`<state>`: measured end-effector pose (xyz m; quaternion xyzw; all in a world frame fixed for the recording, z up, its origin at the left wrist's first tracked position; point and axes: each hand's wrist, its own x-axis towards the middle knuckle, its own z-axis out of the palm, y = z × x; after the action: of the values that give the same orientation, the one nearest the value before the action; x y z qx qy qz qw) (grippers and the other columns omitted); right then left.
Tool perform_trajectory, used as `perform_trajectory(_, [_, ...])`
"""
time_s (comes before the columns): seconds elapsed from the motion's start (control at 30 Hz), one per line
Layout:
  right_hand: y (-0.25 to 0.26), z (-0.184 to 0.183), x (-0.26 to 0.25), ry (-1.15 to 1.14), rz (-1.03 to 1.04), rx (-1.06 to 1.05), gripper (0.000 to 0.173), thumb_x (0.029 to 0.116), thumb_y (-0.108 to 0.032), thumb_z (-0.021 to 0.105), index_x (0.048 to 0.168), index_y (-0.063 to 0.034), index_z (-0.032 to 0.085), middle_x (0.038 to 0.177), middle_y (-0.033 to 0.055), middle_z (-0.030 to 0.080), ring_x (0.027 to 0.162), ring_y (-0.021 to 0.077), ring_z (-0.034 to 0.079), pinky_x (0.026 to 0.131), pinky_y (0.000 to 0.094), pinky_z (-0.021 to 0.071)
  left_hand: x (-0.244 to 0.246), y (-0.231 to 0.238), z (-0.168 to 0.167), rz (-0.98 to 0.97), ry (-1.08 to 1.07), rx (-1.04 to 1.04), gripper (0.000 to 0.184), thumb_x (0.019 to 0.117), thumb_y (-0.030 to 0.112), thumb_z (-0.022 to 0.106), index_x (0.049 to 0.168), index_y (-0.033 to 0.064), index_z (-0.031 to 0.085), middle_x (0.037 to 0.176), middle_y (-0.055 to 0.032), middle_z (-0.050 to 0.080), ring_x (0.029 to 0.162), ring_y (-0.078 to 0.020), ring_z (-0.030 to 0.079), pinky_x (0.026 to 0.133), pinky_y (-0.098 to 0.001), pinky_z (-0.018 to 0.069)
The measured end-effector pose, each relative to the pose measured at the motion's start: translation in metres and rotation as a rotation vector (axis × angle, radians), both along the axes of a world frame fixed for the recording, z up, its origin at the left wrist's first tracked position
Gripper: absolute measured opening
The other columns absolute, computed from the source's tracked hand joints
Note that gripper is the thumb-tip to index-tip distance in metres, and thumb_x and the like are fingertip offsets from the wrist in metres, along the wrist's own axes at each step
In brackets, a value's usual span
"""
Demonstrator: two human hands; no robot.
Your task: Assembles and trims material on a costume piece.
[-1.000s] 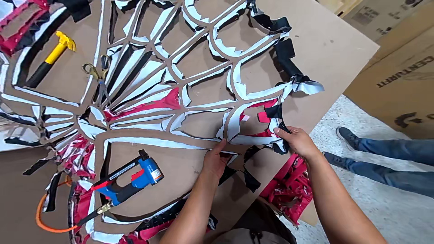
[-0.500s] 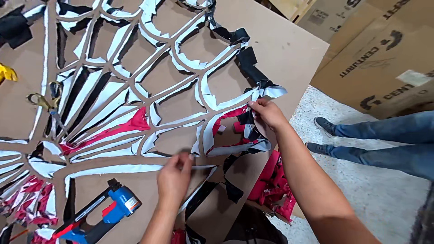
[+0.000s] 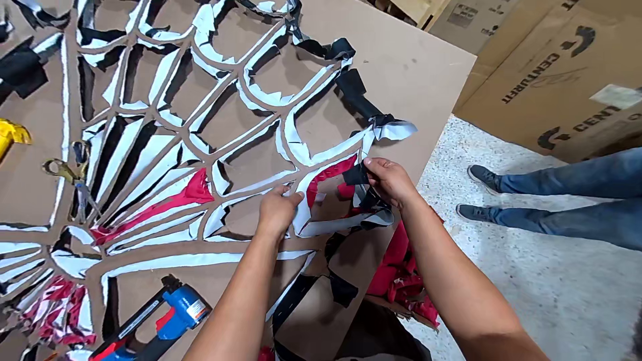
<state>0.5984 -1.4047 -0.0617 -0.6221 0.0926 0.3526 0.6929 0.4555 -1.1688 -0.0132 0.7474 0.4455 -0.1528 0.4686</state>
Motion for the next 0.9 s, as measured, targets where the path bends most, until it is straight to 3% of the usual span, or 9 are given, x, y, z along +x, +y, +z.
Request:
perform_trajectory(0.1, [0.007,-0.004,0.005,0.021,0.021,0.131,0.029,0.1033,-0.029,0.063,0.113,-0.0022,0.067,0.096,0.0067,0.073,0.086,0.0145,0.071,0.082,0.0340,0.0607,0.003,-0.008,0.002,0.015,-0.001,-0.037,0.038,0.0921,0.024,0.077,0.120,0.0032,0.063,0.096,-0.0190,0.071,0.086,-0.0333,0.070,0.076,-0.0571,0.0576])
perform_trajectory(0.2, [0.015,-0.002,0.010,-0.031,0.016,0.006,0.033,0.0968,-0.035,0.072,0.103,-0.0036,0.066,0.089,0.0070,0.071,0.080,0.0152,0.068,0.075,0.0351,0.0589,0.002,-0.007,0.000,0.004,0.009,-0.012,0.035,0.0959,0.029,0.073,0.121,0.0057,0.066,0.096,-0.0173,0.072,0.087,-0.0324,0.071,0.079,-0.0575,0.0573])
perform_trajectory(0.3, [0.019,-0.003,0.017,-0.021,0.004,0.030,0.044,0.0929,-0.025,0.077,0.124,-0.0033,0.055,0.098,0.0102,0.070,0.086,0.0190,0.070,0.077,0.0380,0.0610,0.000,-0.006,-0.001,0.034,-0.006,-0.006,0.034,0.0997,0.036,0.068,0.116,0.0063,0.067,0.095,-0.0163,0.072,0.086,-0.0309,0.070,0.079,-0.0569,0.0569])
perform_trajectory(0.4, [0.026,-0.009,0.025,0.017,-0.001,0.162,0.043,0.0949,-0.018,0.073,0.131,-0.0048,0.055,0.105,0.0105,0.071,0.091,0.0191,0.071,0.080,0.0380,0.0612,-0.001,-0.005,-0.007,0.048,-0.029,-0.012,0.035,0.1044,0.038,0.060,0.113,0.0049,0.068,0.094,-0.0169,0.070,0.086,-0.0309,0.069,0.078,-0.0559,0.0560])
perform_trajectory(0.53, [0.034,-0.003,0.039,0.029,0.094,0.160,0.046,0.0933,-0.022,0.074,0.130,-0.0021,0.055,0.102,0.0102,0.072,0.090,0.0190,0.072,0.082,0.0386,0.0615,0.000,-0.006,-0.003,0.069,-0.072,-0.031,0.037,0.1072,0.037,0.054,0.108,0.0027,0.067,0.091,-0.0166,0.068,0.084,-0.0294,0.066,0.077,-0.0539,0.0541])
perform_trajectory(0.67, [0.037,-0.001,0.043,0.032,0.155,0.164,0.035,0.0968,-0.023,0.069,0.123,-0.0026,0.060,0.101,0.0094,0.072,0.090,0.0181,0.071,0.082,0.0384,0.0603,0.000,-0.008,-0.006,0.103,-0.088,-0.037,0.035,0.1072,0.036,0.055,0.107,0.0033,0.067,0.089,-0.0146,0.068,0.082,-0.0268,0.066,0.076,-0.0510,0.0550])
perform_trajectory(0.83, [0.035,-0.003,0.037,-0.014,0.147,0.032,0.043,0.0964,-0.037,0.071,0.122,-0.0029,0.062,0.097,0.0093,0.074,0.084,0.0182,0.072,0.075,0.0378,0.0617,-0.001,-0.008,-0.018,0.096,-0.092,-0.017,0.036,0.1073,0.037,0.054,0.109,0.0035,0.066,0.092,-0.0164,0.068,0.086,-0.0300,0.067,0.079,-0.0550,0.0546])
perform_trajectory(0.9, [0.031,-0.005,0.035,-0.091,0.189,-0.052,0.045,0.0945,-0.039,0.073,0.118,-0.0017,0.065,0.097,0.0097,0.075,0.085,0.0189,0.073,0.079,0.0395,0.0618,-0.001,-0.006,-0.018,0.069,-0.064,-0.011,0.038,0.1077,0.039,0.053,0.112,0.0035,0.067,0.094,-0.0178,0.069,0.088,-0.0315,0.068,0.080,-0.0563,0.0550])
